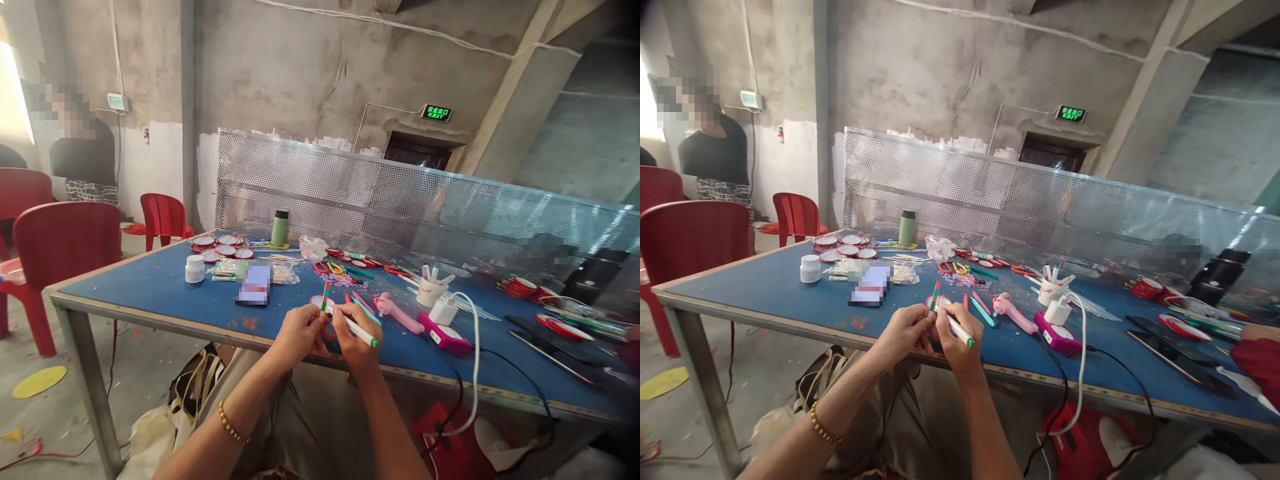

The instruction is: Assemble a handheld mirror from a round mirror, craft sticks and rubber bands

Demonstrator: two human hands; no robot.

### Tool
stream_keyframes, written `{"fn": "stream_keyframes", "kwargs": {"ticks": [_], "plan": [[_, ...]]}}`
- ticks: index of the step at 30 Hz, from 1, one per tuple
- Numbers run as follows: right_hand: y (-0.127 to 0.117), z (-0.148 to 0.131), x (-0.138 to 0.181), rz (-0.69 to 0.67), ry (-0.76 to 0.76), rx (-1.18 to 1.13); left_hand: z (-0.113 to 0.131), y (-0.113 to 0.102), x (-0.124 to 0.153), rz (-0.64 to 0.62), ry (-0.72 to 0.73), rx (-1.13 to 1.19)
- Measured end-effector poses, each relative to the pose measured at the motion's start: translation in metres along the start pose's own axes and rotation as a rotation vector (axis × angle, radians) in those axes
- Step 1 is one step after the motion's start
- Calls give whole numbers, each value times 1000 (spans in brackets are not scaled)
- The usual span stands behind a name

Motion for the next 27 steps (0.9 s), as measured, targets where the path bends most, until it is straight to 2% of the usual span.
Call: {"fn": "stream_keyframes", "kwargs": {"ticks": [4, 10, 15, 22, 27], "plan": [[0, 1, 0, 3, 25, -26, 0, 0, 0, -5, -8, -10], [2, -5, -1, -37, -52, -26, -1, 0, 0, 7, 38, -69], [1, 0, 0, 19, -5, 15, 1, 0, 0, 1, 8, -44], [3, -4, -2, -20, -48, -1, 1, 1, 0, 3, 12, -28], [1, 2, 1, 25, -3, 35, 1, 0, 1, -6, -10, -27]]}}
Point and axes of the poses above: each hand's wrist, its own x-axis away from the middle knuckle, its own y-axis out of the palm, z = x × y, the point moved 4 cm from there along -x, towards the middle knuckle, and after that the axes turned 6 degrees about y, right-handed, at the moved point
